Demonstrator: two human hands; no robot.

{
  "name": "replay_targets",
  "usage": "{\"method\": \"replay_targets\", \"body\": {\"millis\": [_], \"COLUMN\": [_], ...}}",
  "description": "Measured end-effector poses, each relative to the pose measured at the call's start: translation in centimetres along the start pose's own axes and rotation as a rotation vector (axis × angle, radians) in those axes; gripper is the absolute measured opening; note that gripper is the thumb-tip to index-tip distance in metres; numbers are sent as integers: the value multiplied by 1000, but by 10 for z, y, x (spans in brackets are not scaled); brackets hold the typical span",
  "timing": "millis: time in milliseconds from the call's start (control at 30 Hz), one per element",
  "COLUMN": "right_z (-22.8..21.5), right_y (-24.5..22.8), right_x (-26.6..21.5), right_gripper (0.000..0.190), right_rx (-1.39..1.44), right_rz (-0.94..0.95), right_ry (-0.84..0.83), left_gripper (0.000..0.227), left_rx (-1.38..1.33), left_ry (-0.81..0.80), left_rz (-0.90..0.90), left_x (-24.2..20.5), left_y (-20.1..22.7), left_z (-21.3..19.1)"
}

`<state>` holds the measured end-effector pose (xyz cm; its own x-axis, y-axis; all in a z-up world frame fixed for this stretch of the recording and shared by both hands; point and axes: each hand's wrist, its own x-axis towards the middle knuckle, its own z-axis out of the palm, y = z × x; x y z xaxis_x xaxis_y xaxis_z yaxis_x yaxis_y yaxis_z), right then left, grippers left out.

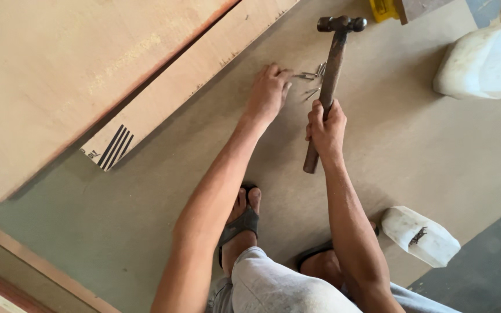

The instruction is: The person aligns a thin wooden strip along a marked line on a plywood sheet, then hammers nails into the strip to secure it. Later, the person applies a white adhesive along the strip's edge using a small container.

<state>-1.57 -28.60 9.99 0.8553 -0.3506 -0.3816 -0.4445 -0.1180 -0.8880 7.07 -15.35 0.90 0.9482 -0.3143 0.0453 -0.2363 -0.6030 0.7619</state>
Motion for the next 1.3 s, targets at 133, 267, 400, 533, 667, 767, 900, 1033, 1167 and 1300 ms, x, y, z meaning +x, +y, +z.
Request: {"method": "replay_targets", "body": {"millis": [133, 267, 400, 533, 667, 767, 900, 1033, 1167, 1300], "right_z": [-12, -18, -11, -5, 15, 28, 42, 49, 50, 64], "right_y": [-4, -6, -2, 4, 15, 14, 3, -18, -34, -21], "right_x": [-1, -1, -4, -4, -3, 1, -5, -20, -26, -28], "right_gripper": [16, 14, 17, 17, 12, 14, 15, 15, 24, 27], "right_rx": [-8, -10, -28, -68, -25, -189, -391, -291, -328, -381], "right_rz": [12, 27, 42, 45, -51, 160, 21, -138, -110, -180], "right_ry": [37, 53, 44, 10, -57, -30, -92, -148, -232, -276], "left_gripper": [13, 14, 14, 21, 11, 21, 13, 18, 15, 12], "left_rx": [110, 362, 357, 125, -219, -202, -319, -94, -129, 94], "left_ry": [-71, -89, -73, 122, 209, 516, 560, 539, 549, 599], "left_rz": [99, 247, 391, 242, -131, -42, 42, -69, -123, -26], "left_x": [13, 22, 25, 8, -26, -41, -47, -67, -64, -74], "left_y": [14, 26, 31, 10, -40, -72, -95, -96, -93, -96], "left_z": [15, 21, 18, 6, -24, -65, -105, -115, -108, -114]}}
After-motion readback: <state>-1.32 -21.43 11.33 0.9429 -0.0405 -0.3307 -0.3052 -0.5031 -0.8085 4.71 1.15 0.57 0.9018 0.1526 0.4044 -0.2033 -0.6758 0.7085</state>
